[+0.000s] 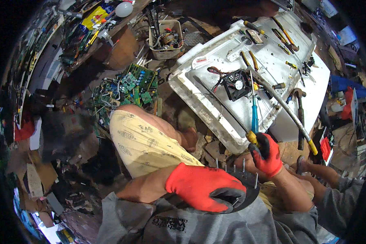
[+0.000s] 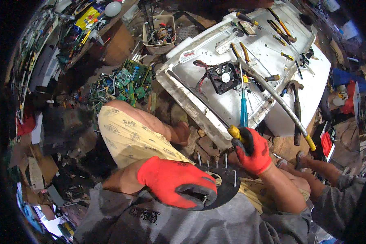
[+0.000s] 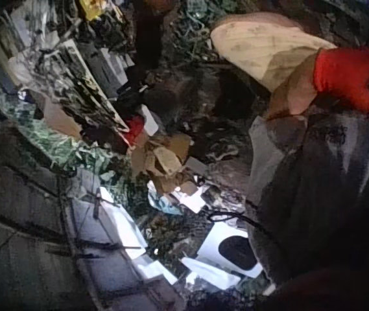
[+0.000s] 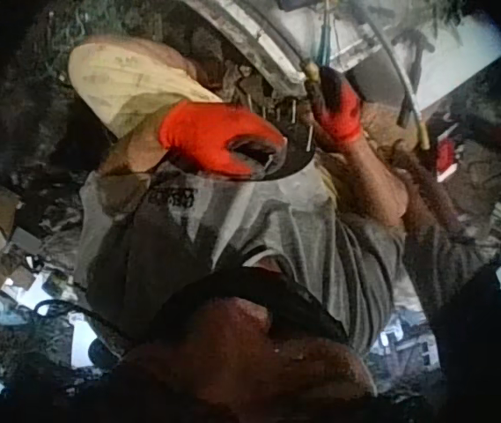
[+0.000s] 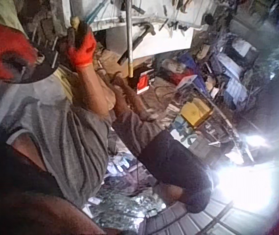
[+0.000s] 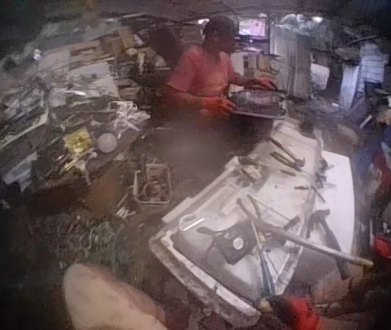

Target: The person uses a screwdriver to remove screws from a circular electronic component, then uses pliers to pull out a metal pin. The person continues to manipulate the component and tools throughout the clip.

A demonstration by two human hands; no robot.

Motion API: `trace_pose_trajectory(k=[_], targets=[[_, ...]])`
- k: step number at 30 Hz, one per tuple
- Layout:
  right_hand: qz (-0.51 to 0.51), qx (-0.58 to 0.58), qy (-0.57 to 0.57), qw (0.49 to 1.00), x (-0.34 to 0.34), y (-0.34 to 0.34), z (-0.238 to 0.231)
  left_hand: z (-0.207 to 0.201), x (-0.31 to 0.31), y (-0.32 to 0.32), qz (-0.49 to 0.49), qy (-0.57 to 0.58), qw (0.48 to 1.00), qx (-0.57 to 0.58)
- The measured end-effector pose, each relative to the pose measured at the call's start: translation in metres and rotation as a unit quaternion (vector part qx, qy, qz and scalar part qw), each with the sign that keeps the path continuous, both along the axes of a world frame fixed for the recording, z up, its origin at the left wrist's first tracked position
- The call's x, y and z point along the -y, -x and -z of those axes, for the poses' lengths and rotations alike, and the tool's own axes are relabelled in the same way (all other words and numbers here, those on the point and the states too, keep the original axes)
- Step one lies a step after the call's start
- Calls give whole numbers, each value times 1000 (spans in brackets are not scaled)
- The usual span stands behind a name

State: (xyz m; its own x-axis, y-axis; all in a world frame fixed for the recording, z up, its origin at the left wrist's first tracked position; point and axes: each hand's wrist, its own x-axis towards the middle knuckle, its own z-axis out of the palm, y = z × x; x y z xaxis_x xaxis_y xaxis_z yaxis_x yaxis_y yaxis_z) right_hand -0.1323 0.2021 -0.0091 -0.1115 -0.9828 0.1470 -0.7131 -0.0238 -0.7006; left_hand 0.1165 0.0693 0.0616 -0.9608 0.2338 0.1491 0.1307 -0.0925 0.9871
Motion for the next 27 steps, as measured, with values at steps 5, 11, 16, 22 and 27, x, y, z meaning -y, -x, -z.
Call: trace_pose_trajectory(k=[5, 11, 16, 22, 27], targets=[[-39, -7, 19, 999, 23, -22, 3, 1, -3, -8, -34, -7, 999, -19], [-66, -21, -30, 997, 32, -33, 24, 8, 0, -11, -31, -31, 999, -17], [-73, -2, 27, 997, 37, -35, 33, 13, 3, -10, -7, -39, 999, -15], [-67, -21, -14, 997, 48, -42, 37, 11, 3, -12, -13, -41, 999, -15], [-53, -10, 37, 998, 57, -58, 26, 8, 3, -16, -39, -15, 998, -42]])
